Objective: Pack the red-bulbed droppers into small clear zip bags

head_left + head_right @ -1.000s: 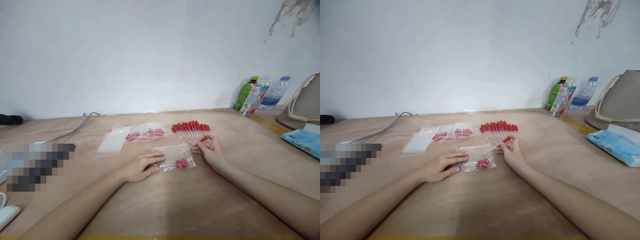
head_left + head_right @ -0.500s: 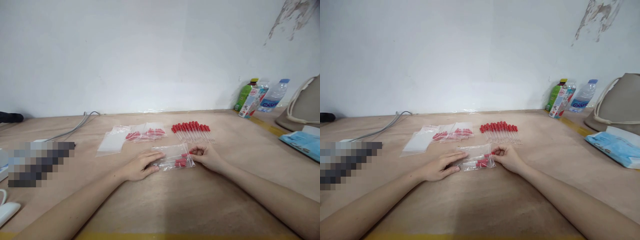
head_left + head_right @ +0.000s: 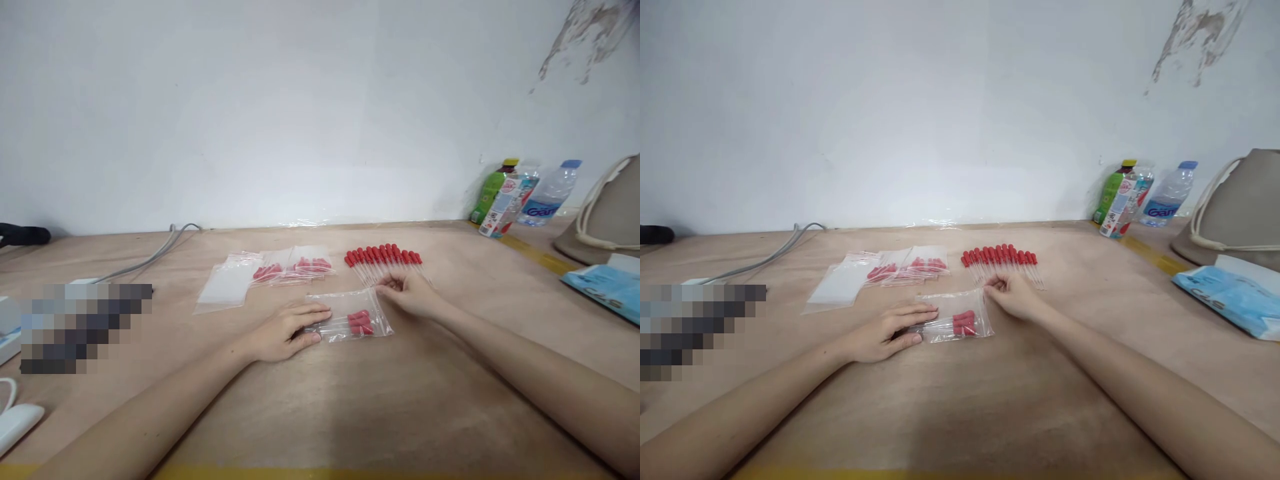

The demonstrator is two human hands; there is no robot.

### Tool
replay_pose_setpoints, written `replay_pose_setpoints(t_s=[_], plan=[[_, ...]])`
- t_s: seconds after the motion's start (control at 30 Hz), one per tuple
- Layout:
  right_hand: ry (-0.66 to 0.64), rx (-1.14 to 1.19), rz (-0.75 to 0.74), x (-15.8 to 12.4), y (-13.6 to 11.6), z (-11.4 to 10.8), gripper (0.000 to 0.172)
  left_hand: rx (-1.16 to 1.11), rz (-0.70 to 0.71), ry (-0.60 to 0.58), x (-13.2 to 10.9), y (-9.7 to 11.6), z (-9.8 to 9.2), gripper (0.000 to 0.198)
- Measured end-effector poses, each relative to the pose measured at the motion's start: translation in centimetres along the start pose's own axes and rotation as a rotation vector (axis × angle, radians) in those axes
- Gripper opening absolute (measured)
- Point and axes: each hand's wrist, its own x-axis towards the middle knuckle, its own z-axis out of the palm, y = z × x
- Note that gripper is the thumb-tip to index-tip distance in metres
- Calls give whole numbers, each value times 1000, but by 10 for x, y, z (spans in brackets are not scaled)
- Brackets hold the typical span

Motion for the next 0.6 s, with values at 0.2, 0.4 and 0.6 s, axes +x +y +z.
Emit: replay_pose_setpoints(t_s=[0.2,0.4,0.6], plan=[[187,-416,21,51,-17,17,12,-3,-14,-4,0,2,-2,43],[205,-604,173,86,-33,48,31,1,-1,1,-1,4,-3,42],[167,-538,204,97,-32,51,22,-8,12,1,-2,3,-2,43]])
